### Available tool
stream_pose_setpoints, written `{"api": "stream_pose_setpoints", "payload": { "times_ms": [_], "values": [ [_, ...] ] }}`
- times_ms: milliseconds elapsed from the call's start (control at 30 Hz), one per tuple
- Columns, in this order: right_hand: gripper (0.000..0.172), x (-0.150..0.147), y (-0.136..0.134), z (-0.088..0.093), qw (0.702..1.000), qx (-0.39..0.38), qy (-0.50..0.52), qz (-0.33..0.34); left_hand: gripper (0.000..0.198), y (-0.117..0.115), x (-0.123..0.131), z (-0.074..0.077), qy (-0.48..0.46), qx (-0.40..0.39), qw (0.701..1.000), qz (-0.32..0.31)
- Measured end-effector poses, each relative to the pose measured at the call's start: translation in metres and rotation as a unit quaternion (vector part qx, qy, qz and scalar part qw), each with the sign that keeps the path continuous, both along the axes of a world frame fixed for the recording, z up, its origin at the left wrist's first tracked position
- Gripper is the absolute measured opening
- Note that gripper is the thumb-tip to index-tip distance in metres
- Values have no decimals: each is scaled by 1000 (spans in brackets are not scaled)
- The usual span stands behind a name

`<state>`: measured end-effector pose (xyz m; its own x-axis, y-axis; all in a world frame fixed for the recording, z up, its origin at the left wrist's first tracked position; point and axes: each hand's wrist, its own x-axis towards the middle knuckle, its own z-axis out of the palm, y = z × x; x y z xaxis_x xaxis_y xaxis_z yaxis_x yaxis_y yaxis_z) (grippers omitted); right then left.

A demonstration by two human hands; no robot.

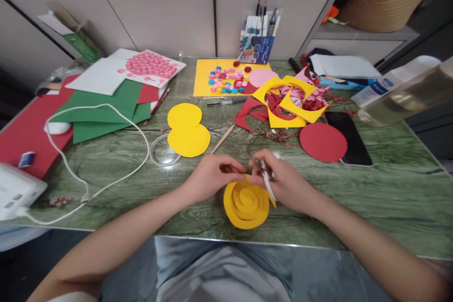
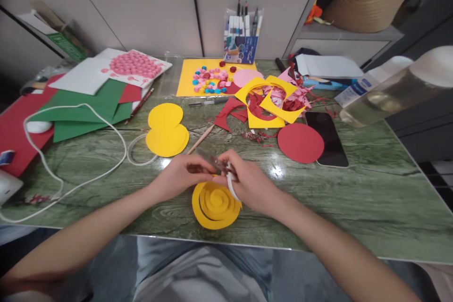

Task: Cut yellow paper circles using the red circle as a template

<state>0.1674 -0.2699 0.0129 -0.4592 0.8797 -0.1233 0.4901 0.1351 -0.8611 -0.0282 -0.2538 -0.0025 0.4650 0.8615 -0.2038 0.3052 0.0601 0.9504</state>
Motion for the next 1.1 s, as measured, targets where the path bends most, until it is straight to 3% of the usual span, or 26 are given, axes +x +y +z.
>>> {"api": "stream_pose_setpoints", "payload": {
  "times_ms": [100, 167, 367, 500, 700, 1100],
  "values": [
    [15, 6, 1, -1, 995, 3, 46, -88, 20, 8, -4, 1, 4, 30, 998, 58],
    [15, 12, 2, -1, 991, -5, 73, -110, 20, 13, -8, 1, -11, 11, 995, 94],
    [16, 22, 2, 7, 996, -85, 29, -20, 11, 20, -17, 1, -136, -79, 974, 163],
    [15, 21, 1, 12, 993, -115, -10, 8, 8, 18, -18, 5, -204, -146, 954, 166],
    [25, 20, 3, 14, 984, -149, -69, 64, 8, 15, -16, 8, -249, -169, 941, 157],
    [32, 19, 5, 15, 980, -188, -36, 60, 10, 13, -17, 9, -277, -210, 926, 150]
  ]
}}
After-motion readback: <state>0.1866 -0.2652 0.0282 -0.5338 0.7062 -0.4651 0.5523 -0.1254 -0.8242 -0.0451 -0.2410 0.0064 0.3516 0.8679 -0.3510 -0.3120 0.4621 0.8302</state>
